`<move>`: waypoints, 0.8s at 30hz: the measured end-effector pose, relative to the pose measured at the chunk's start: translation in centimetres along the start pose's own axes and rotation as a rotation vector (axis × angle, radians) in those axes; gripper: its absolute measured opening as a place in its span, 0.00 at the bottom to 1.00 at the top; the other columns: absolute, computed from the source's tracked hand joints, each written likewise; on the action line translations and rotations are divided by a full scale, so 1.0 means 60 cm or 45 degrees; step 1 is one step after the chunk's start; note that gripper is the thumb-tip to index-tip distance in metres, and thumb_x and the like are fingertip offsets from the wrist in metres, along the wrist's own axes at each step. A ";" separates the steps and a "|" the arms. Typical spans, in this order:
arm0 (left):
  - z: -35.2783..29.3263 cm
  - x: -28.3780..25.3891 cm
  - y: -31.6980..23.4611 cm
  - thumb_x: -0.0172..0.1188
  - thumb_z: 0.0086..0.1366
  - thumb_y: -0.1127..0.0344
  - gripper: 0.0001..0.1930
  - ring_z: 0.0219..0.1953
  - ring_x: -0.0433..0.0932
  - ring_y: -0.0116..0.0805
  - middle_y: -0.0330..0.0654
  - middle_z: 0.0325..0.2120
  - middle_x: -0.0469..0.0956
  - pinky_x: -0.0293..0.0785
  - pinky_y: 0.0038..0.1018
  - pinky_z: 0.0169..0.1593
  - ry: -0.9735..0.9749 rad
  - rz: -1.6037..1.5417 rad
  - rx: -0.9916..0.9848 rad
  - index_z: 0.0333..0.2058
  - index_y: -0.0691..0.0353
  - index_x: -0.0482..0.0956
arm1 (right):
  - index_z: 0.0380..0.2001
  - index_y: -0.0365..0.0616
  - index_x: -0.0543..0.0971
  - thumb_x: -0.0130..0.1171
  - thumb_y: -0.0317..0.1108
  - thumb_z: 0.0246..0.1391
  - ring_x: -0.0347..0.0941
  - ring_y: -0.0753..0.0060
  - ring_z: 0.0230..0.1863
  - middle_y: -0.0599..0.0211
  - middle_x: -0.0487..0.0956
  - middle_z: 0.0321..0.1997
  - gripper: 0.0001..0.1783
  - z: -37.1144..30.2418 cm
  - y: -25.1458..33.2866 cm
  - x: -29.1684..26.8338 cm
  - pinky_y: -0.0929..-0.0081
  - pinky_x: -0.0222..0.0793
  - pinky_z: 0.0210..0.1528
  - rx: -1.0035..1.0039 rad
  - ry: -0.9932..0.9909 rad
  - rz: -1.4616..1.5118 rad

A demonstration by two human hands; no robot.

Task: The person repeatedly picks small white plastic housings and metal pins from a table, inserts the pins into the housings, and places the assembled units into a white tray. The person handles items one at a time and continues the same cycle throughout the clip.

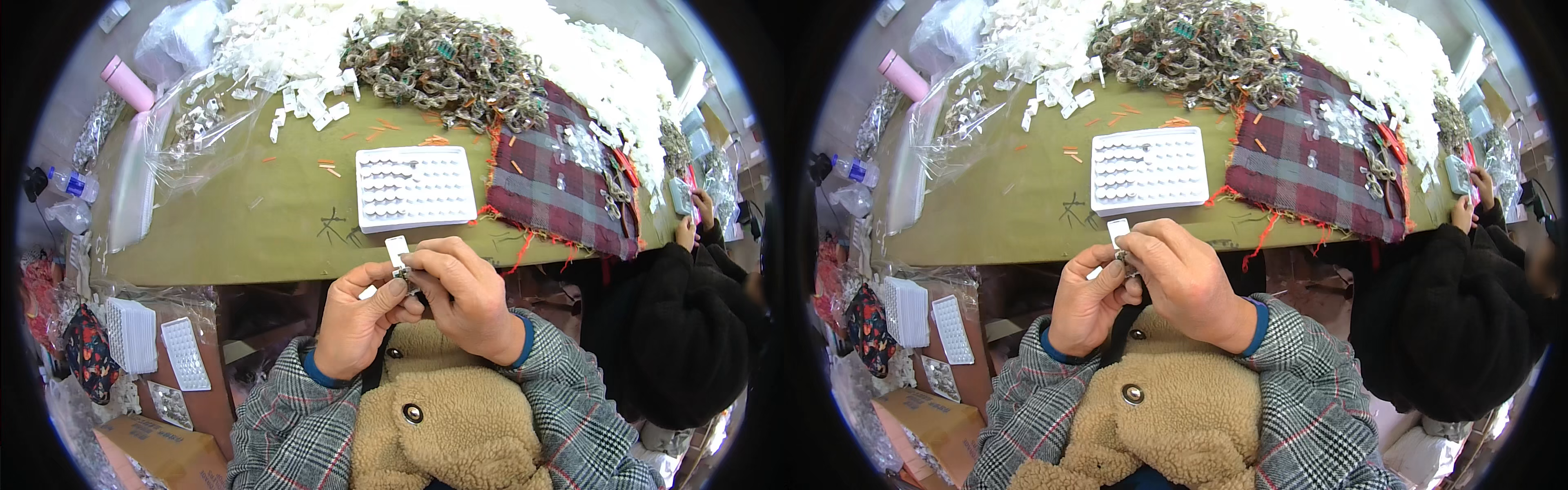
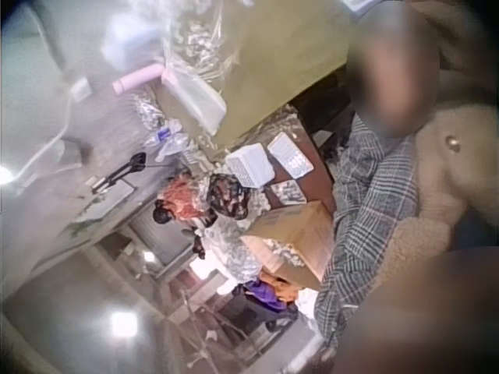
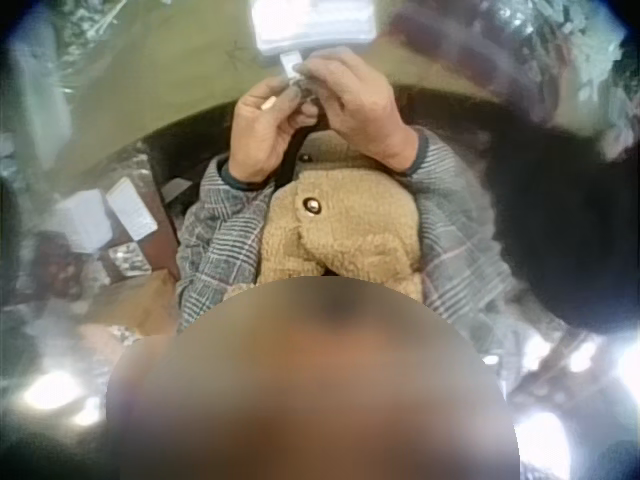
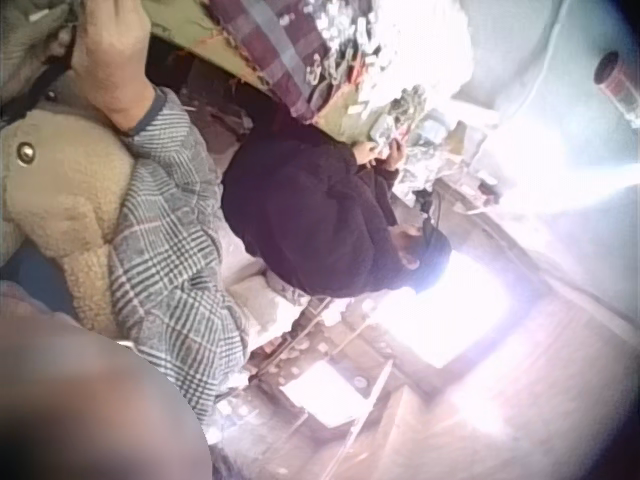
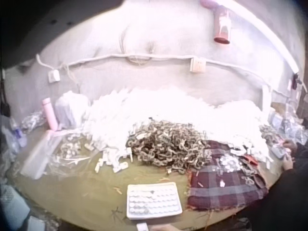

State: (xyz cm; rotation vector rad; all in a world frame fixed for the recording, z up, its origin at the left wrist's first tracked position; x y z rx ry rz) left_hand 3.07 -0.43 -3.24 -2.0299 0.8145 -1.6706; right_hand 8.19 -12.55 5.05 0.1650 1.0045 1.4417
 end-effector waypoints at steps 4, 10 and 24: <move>-0.014 0.006 0.014 0.54 0.72 0.72 0.10 0.33 0.82 0.30 0.44 0.35 0.82 0.83 0.26 0.37 -0.046 0.045 -0.022 0.48 0.68 0.77 | 0.40 0.36 0.78 0.63 0.18 0.47 0.78 0.55 0.33 0.55 0.78 0.35 0.14 -0.015 0.001 -0.008 0.68 0.75 0.34 0.010 0.054 0.051; -0.025 0.013 0.037 0.58 0.70 0.71 0.10 0.32 0.83 0.30 0.44 0.34 0.83 0.84 0.26 0.38 -0.017 -0.078 -0.081 0.47 0.68 0.79 | 0.37 0.37 0.78 0.62 0.19 0.46 0.77 0.52 0.32 0.56 0.78 0.32 0.12 -0.029 -0.019 -0.019 0.65 0.73 0.34 0.137 0.277 0.275; -0.029 0.033 0.019 0.58 0.67 0.73 0.08 0.26 0.81 0.27 0.47 0.33 0.83 0.81 0.21 0.30 0.023 0.260 -0.071 0.43 0.69 0.79 | 0.46 0.32 0.76 0.60 0.25 0.60 0.76 0.79 0.33 0.68 0.80 0.32 0.12 -0.077 -0.051 -0.019 0.79 0.74 0.37 0.675 -0.086 0.738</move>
Point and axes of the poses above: each hand's wrist, its own z-axis towards the middle knuckle, its own x-axis out of the palm, y = z × x, the point moved 6 cm from there along z, towards the middle knuckle
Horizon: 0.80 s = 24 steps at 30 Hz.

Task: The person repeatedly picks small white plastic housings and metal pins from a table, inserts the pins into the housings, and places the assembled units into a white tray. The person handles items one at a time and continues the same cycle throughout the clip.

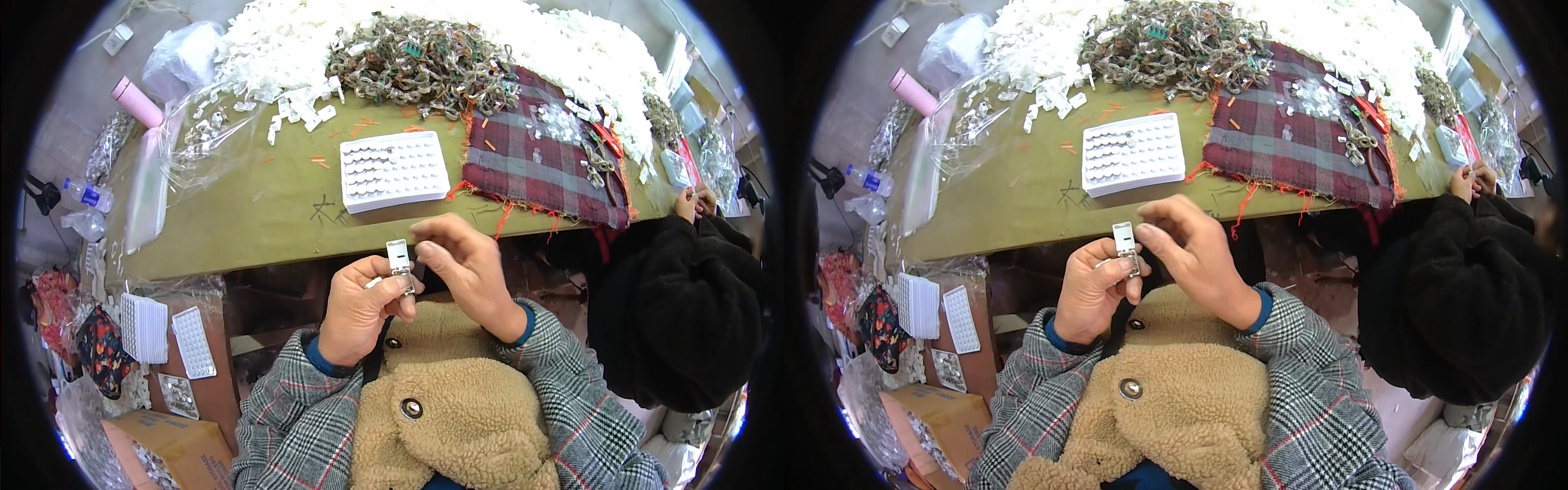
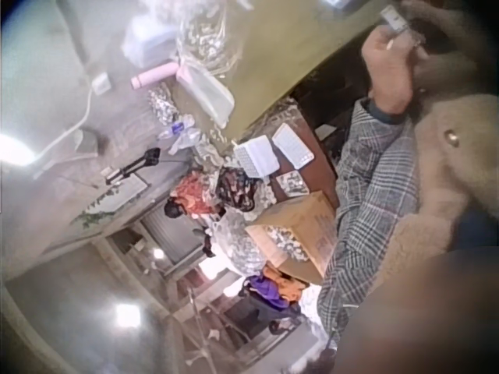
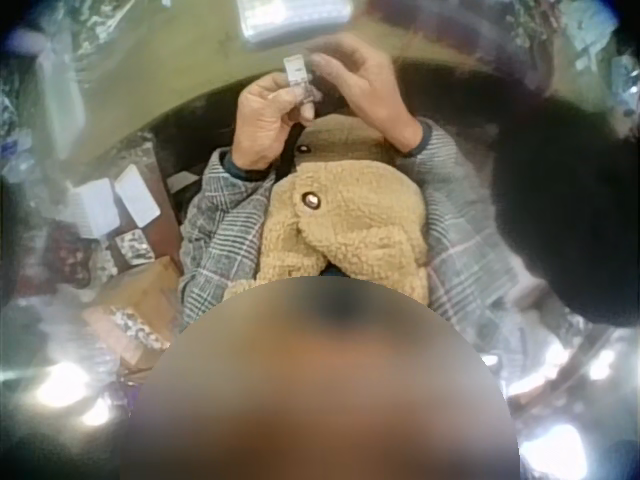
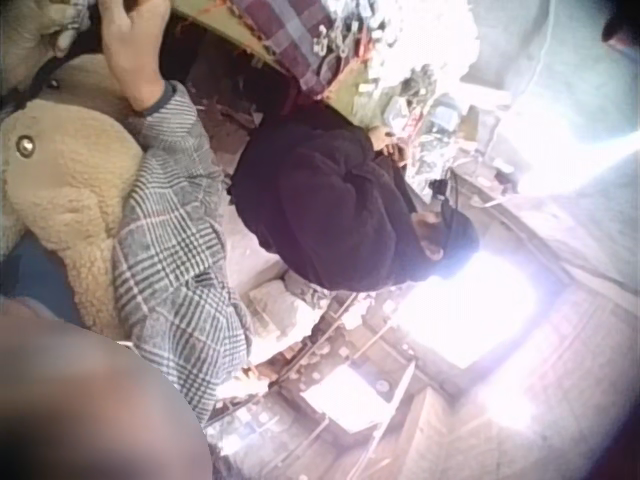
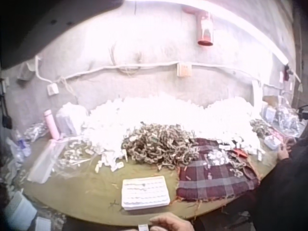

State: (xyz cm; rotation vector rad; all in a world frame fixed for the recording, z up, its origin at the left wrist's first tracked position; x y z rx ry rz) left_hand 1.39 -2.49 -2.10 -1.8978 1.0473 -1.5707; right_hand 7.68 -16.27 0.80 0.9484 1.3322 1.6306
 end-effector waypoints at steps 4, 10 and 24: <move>0.007 -0.001 0.022 0.58 0.67 0.73 0.07 0.26 0.80 0.26 0.46 0.34 0.82 0.80 0.20 0.28 0.072 0.063 -0.140 0.41 0.69 0.79 | 0.35 0.31 0.78 0.64 0.28 0.58 0.74 0.83 0.28 0.71 0.78 0.29 0.09 0.007 -0.040 0.015 0.80 0.71 0.28 0.404 0.232 0.152; 0.018 -0.007 0.041 0.61 0.68 0.64 0.12 0.21 0.70 0.15 0.41 0.34 0.81 0.70 0.12 0.24 0.200 -0.544 -0.313 0.44 0.67 0.78 | 0.36 0.35 0.83 0.69 0.25 0.47 0.77 0.68 0.36 0.60 0.79 0.40 0.11 0.009 0.021 0.007 0.72 0.74 0.40 -0.377 0.321 -0.421; 0.013 0.006 0.055 0.56 0.72 0.58 0.11 0.16 0.61 0.11 0.28 0.27 0.72 0.62 0.11 0.20 0.157 -0.400 -0.393 0.44 0.59 0.72 | 0.32 0.33 0.78 0.65 0.30 0.35 0.73 0.63 0.33 0.56 0.78 0.40 0.17 -0.040 0.053 0.008 0.68 0.71 0.32 -1.384 0.176 -0.995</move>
Point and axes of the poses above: each hand's wrist, its own z-axis towards the middle knuckle, its own x-axis out of the palm, y = z × x, the point moved 6 cm from there along z, towards the middle knuckle
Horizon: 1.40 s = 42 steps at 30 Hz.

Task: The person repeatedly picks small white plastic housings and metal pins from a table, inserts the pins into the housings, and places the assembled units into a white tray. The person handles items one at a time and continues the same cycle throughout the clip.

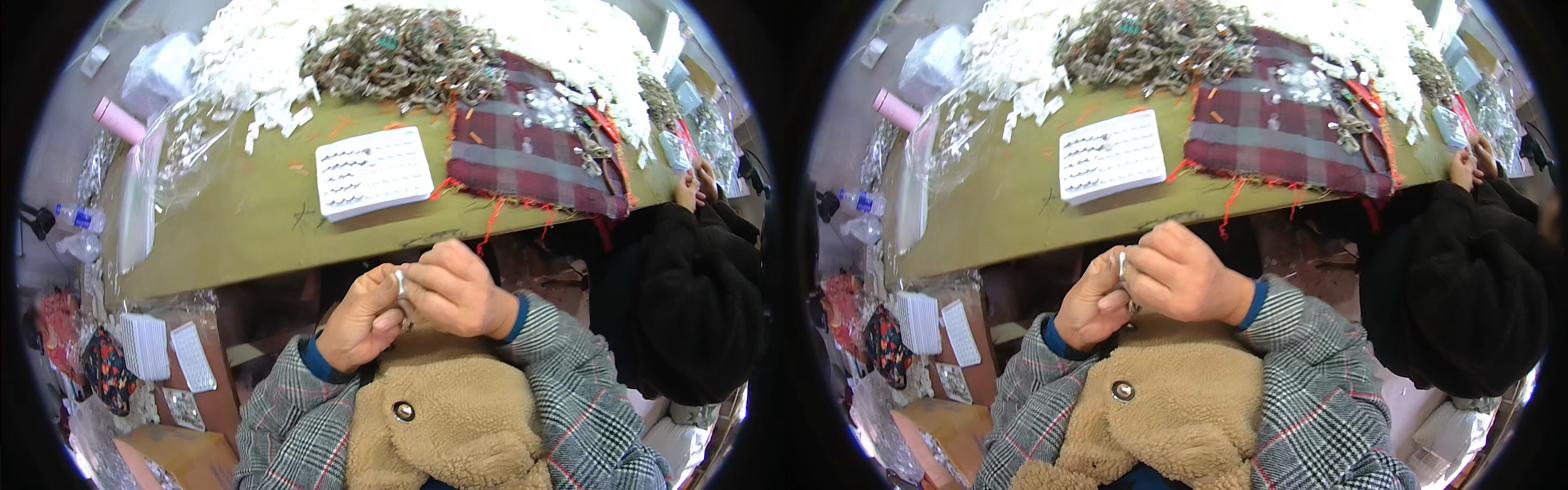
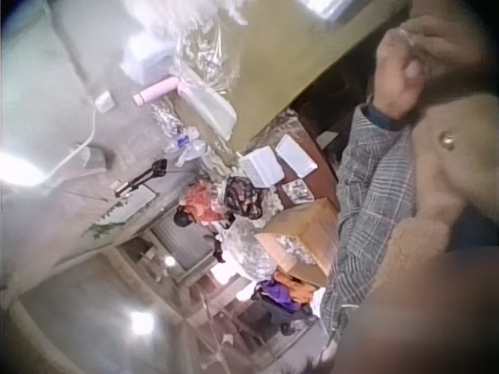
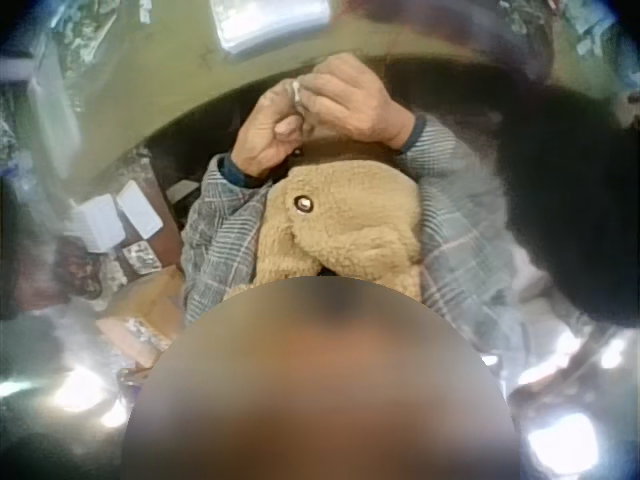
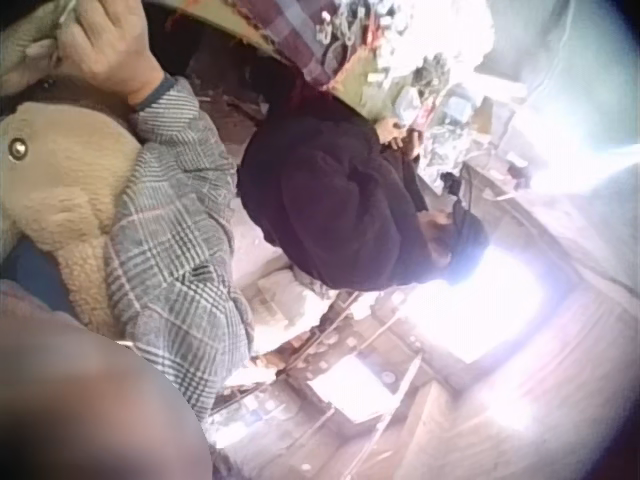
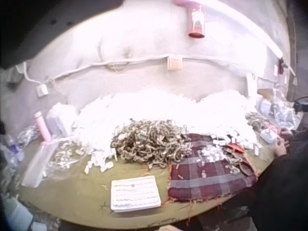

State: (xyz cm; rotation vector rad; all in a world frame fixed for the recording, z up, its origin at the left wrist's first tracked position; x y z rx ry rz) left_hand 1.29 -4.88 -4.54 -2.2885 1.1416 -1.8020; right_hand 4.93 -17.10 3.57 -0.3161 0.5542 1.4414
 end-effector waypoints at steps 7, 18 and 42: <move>0.029 0.016 -0.009 0.55 0.69 0.73 0.09 0.21 0.71 0.26 0.55 0.39 0.80 0.63 0.17 0.20 0.096 -0.044 0.036 0.47 0.59 0.74 | 0.37 0.36 0.80 0.68 0.28 0.46 0.77 0.58 0.36 0.56 0.80 0.43 0.13 -0.048 -0.080 -0.099 0.64 0.73 0.39 0.502 -0.151 -0.032; 0.068 0.008 0.005 0.64 0.66 0.55 0.18 0.21 0.74 0.29 0.54 0.34 0.82 0.64 0.19 0.20 0.177 0.121 -0.057 0.46 0.62 0.74 | 0.36 0.37 0.80 0.53 0.20 0.48 0.74 0.51 0.43 0.57 0.76 0.38 0.11 -0.093 -0.283 -0.167 0.59 0.73 0.43 1.165 0.131 -0.787; 0.064 -0.006 -0.004 0.58 0.70 0.66 0.12 0.21 0.75 0.29 0.58 0.37 0.82 0.67 0.19 0.21 0.220 0.075 -0.107 0.48 0.66 0.74 | 0.34 0.38 0.77 0.60 0.27 0.55 0.76 0.53 0.33 0.58 0.76 0.35 0.05 -0.080 -0.323 -0.148 0.62 0.73 0.37 1.102 0.112 -0.626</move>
Point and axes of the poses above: each hand's wrist, its own z-axis towards the middle knuckle, its own x-axis out of the palm, y = z × x, the point moved 6 cm from there along z, towards the middle knuckle
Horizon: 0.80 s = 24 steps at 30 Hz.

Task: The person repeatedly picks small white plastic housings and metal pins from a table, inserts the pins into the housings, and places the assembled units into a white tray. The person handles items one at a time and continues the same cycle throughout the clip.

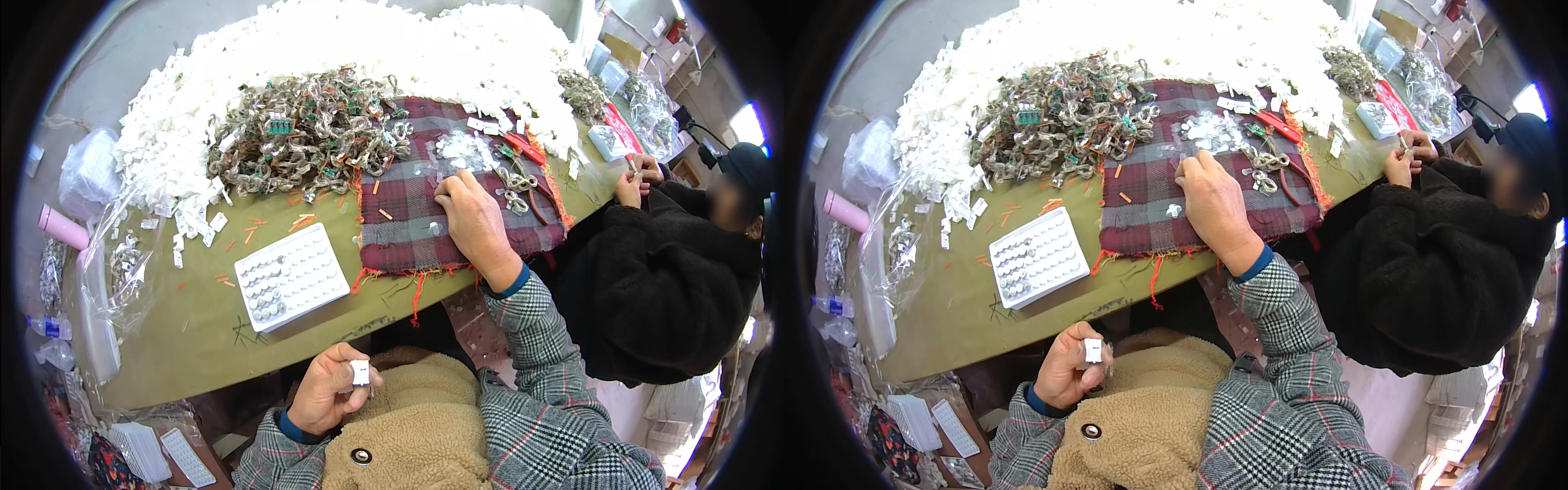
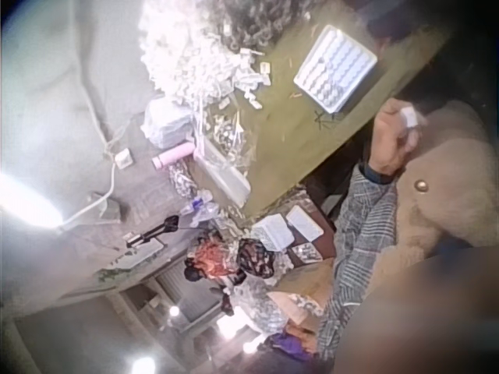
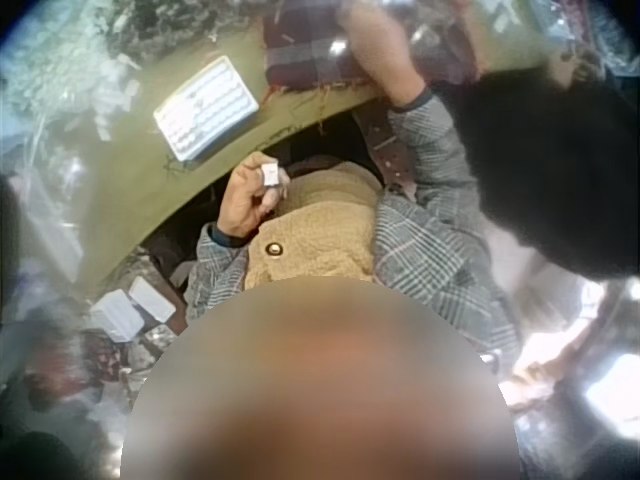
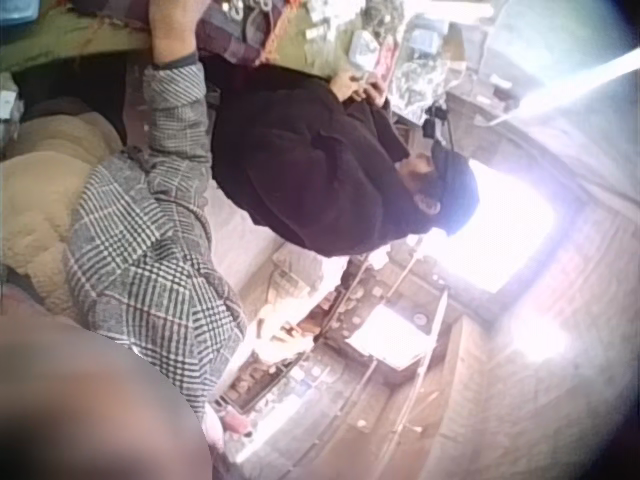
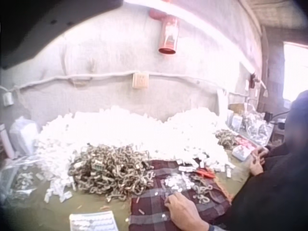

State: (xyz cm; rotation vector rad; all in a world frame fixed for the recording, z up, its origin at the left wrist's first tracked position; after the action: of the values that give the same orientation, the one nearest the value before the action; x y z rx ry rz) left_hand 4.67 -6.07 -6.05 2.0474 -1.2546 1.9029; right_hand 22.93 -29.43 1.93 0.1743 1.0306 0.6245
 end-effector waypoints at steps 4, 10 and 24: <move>-0.005 0.007 -0.002 0.56 0.71 0.68 0.11 0.22 0.76 0.29 0.57 0.37 0.82 0.70 0.19 0.22 -0.069 -0.033 0.047 0.48 0.66 0.74 | 0.35 0.37 0.75 0.57 0.23 0.58 0.73 0.63 0.25 0.58 0.76 0.31 0.02 -0.014 0.008 -0.028 0.69 0.71 0.30 0.380 -0.025 0.497; -0.022 0.011 -0.017 0.51 0.73 0.71 0.12 0.30 0.81 0.31 0.57 0.42 0.80 0.81 0.23 0.36 -0.153 -0.035 0.235 0.52 0.66 0.74 | 0.41 0.37 0.77 0.58 0.15 0.47 0.76 0.61 0.28 0.58 0.76 0.29 0.15 -0.131 0.216 -0.026 0.68 0.73 0.30 -0.344 0.431 0.973; -0.060 0.043 -0.017 0.54 0.73 0.67 0.11 0.30 0.82 0.30 0.49 0.36 0.82 0.83 0.24 0.34 -0.117 0.201 0.360 0.47 0.68 0.76 | 0.55 0.36 0.75 0.60 0.24 0.40 0.74 0.64 0.27 0.67 0.76 0.28 0.32 -0.180 0.293 -0.034 0.67 0.72 0.30 -0.769 0.459 0.842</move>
State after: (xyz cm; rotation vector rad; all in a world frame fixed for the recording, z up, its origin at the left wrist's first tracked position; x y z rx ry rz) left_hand 2.14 -4.64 -2.53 2.2534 -1.2643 2.1921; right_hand 6.04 -17.84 5.22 -0.1468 1.0772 1.5830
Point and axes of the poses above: each hand's wrist, its own z-axis towards the middle knuckle, its own x-axis out of the palm, y = z × x, the point moved 6 cm from there along z, towards the middle knuckle
